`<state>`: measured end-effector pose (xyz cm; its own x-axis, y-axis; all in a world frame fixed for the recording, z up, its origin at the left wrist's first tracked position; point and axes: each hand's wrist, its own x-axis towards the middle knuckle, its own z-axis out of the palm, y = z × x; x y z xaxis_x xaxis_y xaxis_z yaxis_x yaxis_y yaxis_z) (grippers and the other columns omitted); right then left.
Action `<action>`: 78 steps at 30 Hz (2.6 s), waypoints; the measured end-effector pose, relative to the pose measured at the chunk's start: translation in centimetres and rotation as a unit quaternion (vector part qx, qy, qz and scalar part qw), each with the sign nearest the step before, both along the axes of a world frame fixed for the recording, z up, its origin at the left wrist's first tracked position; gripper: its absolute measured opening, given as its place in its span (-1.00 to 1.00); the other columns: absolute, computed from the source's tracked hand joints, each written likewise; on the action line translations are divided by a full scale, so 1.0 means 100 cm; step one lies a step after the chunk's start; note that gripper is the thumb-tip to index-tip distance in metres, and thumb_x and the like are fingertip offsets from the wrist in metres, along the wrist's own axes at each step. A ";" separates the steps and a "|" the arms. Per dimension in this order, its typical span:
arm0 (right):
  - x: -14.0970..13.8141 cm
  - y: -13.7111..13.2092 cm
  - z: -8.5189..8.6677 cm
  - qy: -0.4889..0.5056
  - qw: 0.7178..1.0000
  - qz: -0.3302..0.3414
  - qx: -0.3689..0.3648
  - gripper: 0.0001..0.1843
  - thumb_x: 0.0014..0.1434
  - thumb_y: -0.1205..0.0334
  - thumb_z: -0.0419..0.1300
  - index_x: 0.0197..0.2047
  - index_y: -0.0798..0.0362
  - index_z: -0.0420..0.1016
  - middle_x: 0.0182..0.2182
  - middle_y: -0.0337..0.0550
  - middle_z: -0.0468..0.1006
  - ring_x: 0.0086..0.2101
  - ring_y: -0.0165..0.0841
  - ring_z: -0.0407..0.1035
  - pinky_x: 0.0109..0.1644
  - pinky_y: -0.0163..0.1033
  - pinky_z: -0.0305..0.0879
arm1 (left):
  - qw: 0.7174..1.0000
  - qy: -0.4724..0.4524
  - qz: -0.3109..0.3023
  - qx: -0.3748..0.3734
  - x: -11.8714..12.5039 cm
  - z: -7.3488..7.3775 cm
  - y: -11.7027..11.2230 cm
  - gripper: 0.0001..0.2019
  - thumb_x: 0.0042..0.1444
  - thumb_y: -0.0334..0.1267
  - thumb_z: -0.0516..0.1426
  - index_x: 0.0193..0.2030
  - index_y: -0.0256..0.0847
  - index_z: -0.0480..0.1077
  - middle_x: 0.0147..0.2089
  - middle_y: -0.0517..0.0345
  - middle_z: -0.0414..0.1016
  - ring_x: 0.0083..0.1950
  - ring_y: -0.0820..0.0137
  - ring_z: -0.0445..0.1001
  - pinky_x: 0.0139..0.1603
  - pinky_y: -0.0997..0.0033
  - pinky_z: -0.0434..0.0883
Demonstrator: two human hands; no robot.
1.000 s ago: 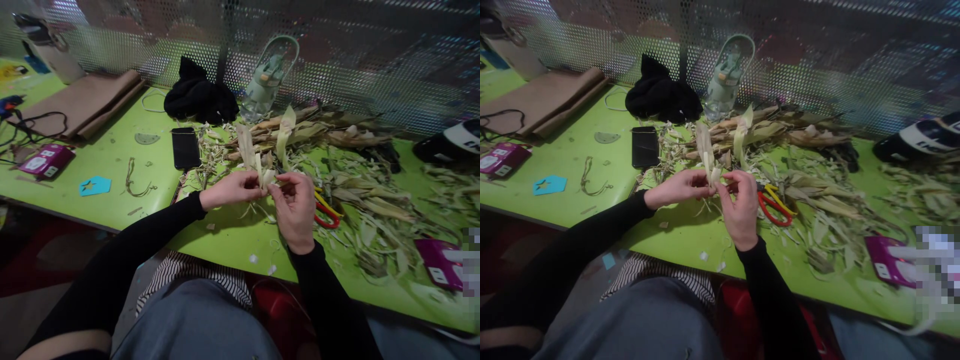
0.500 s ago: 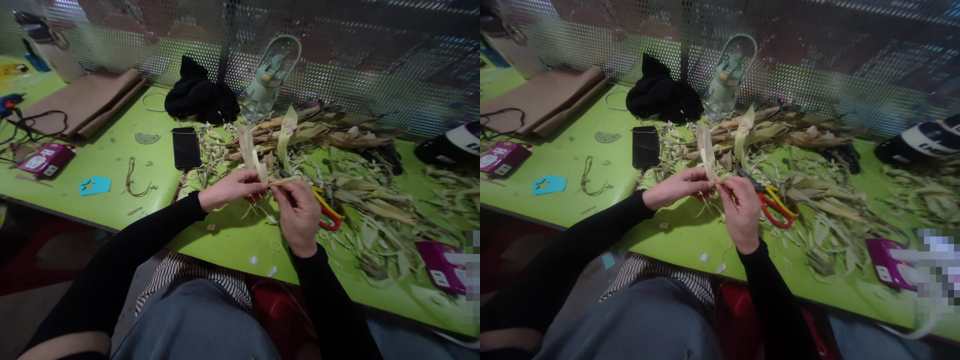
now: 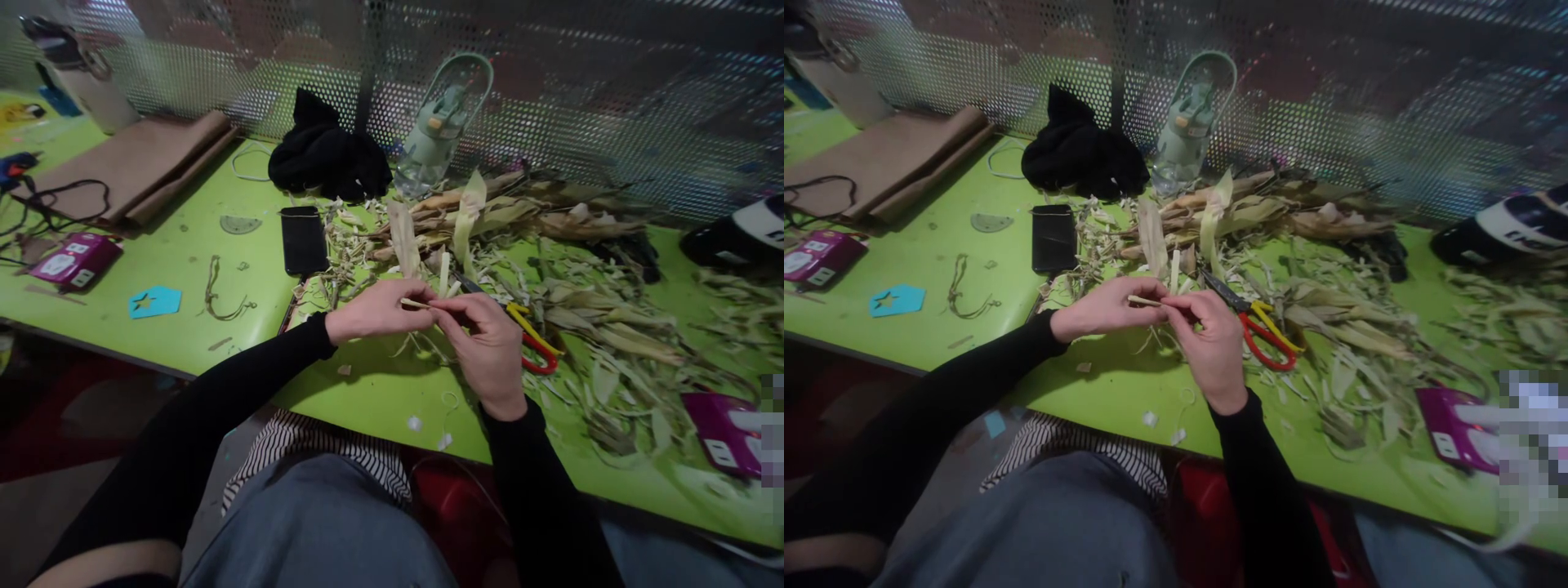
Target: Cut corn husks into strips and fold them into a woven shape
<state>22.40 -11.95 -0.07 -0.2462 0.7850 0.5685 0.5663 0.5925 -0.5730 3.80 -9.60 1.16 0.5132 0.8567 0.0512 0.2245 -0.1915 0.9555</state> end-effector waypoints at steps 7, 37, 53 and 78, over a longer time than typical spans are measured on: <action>0.001 0.001 -0.005 0.109 0.986 -0.027 -0.125 -0.68 0.25 0.07 0.29 0.01 0.01 0.50 -0.34 -0.22 0.56 -0.41 -0.40 0.44 -0.37 -0.28 0.41 | 0.996 -0.036 -0.019 -0.074 0.002 -0.001 0.003 -0.79 0.31 -0.24 0.08 -0.18 -0.34 0.46 -0.27 0.12 0.52 -0.29 0.51 0.49 -0.15 0.44 0.47; 0.004 -0.008 0.002 0.153 0.980 -0.007 -0.123 -0.84 0.21 0.13 0.35 -0.14 -0.07 0.66 -0.37 -0.25 0.61 -0.49 -0.44 0.43 -0.44 -0.27 0.43 | 0.959 -0.146 -0.067 -0.234 -0.002 -0.001 0.003 -0.81 0.30 -0.31 0.15 -0.05 -0.38 0.51 -0.33 0.11 0.56 -0.31 0.55 0.53 -0.10 0.39 0.49; 0.011 -0.010 0.018 0.055 0.993 0.009 -0.101 -0.92 0.26 0.24 0.24 -0.20 -0.03 0.58 -0.30 -0.19 0.60 -0.38 -0.38 0.44 -0.33 -0.25 0.38 | 0.948 -0.159 -0.056 -0.271 -0.004 0.009 0.004 -0.84 0.28 -0.43 0.09 -0.15 -0.38 0.51 -0.38 0.14 0.56 -0.37 0.60 0.49 -0.13 0.47 0.49; 0.017 -0.006 0.025 -0.118 0.989 0.062 0.061 -0.90 0.30 0.35 0.17 -0.22 -0.02 0.49 -0.29 -0.09 0.55 -0.26 -0.22 0.48 -0.19 -0.09 0.44 | 0.938 -0.200 -0.061 -0.277 -0.003 0.003 0.004 -0.82 0.17 -0.47 0.18 -0.10 -0.37 0.55 -0.28 0.09 0.60 -0.26 0.53 0.55 -0.06 0.42 0.51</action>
